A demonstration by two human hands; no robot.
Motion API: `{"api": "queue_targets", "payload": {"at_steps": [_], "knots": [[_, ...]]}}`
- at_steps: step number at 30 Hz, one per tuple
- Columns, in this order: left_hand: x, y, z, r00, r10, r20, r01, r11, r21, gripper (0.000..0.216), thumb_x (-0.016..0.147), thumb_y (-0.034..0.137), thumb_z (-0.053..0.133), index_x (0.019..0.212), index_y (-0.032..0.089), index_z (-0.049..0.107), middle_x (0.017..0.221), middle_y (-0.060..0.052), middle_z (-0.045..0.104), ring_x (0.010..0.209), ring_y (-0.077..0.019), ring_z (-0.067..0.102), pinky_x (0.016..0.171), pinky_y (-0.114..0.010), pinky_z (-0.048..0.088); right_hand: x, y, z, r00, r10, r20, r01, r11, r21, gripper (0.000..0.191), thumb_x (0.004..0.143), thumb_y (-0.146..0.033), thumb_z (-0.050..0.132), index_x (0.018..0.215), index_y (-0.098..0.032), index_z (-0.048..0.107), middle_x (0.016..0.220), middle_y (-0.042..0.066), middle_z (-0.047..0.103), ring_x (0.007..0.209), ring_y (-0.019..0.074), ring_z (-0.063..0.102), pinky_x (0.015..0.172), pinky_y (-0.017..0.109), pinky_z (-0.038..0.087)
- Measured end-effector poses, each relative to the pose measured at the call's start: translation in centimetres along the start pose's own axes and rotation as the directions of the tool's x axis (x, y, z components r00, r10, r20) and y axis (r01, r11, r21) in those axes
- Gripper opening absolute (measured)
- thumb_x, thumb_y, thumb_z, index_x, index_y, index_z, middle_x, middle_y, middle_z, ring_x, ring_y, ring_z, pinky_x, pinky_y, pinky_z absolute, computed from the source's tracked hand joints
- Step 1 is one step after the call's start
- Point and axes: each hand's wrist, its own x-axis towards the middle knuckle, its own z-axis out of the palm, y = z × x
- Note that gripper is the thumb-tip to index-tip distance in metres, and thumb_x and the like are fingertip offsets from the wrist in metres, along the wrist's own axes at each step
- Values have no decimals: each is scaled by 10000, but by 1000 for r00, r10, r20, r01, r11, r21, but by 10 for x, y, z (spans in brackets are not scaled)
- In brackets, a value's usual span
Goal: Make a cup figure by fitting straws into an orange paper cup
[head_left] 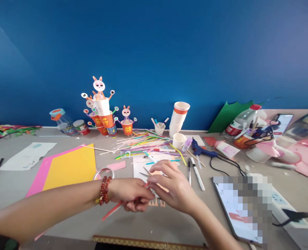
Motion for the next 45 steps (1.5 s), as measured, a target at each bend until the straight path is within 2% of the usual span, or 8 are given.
{"api": "queue_targets", "payload": {"at_steps": [5,12,17,26,32,38,40,45], "knots": [[-7,7,4,996,-27,-88,41,987,158,348,821,376,486,538,183,424,500,51,431,347,-57,322,378,-225,202,8,-6,-9,986,3,167,-12,999,50,87,950,-210,523,997,-183,591,1020,76,632,985,224,536,859,366,433],[-5,5,1,997,1,-80,16,976,218,359,836,378,471,539,179,450,511,44,439,362,-66,354,389,-232,235,4,-4,-5,978,113,176,-144,974,173,54,920,-214,573,969,-189,575,987,75,629,951,215,565,827,344,441],[-5,0,0,996,40,-76,-25,983,180,417,846,466,491,547,181,435,511,55,428,372,-59,340,409,-235,237,-2,0,-7,952,248,179,-294,902,316,103,897,-238,637,989,-199,613,946,43,646,897,182,607,787,292,446],[-3,-3,-4,993,112,40,-116,987,114,465,873,501,493,555,184,375,553,45,465,367,-47,356,402,-220,268,0,1,-4,930,318,186,-368,831,417,120,921,-301,623,909,-191,669,854,14,672,781,136,627,704,232,447],[1,-4,-4,993,86,86,-93,993,73,465,844,549,528,590,176,419,578,34,500,346,-50,420,321,-183,278,4,-3,-5,909,364,204,-417,806,420,86,893,-251,648,840,-191,681,803,2,683,739,129,619,643,221,430],[3,-13,-7,991,131,30,-131,991,-17,425,764,568,651,754,151,570,598,23,559,425,-99,556,395,-214,472,5,-2,-11,909,380,171,-416,809,415,91,880,-235,659,812,-182,689,779,10,695,716,137,622,635,231,442],[-3,-15,-5,966,243,-87,-245,969,-10,378,789,524,662,846,167,549,669,30,583,465,-100,594,453,-222,500,5,0,-13,909,392,144,-415,807,420,99,879,-243,659,810,-179,687,773,14,696,708,140,623,625,233,446],[-15,-14,3,820,467,-331,-420,884,206,358,904,526,509,859,171,523,763,16,602,540,-81,616,520,-195,468,6,1,-13,888,442,129,-451,776,441,143,882,-280,650,795,-171,683,757,24,704,691,146,633,596,231,462]]}}
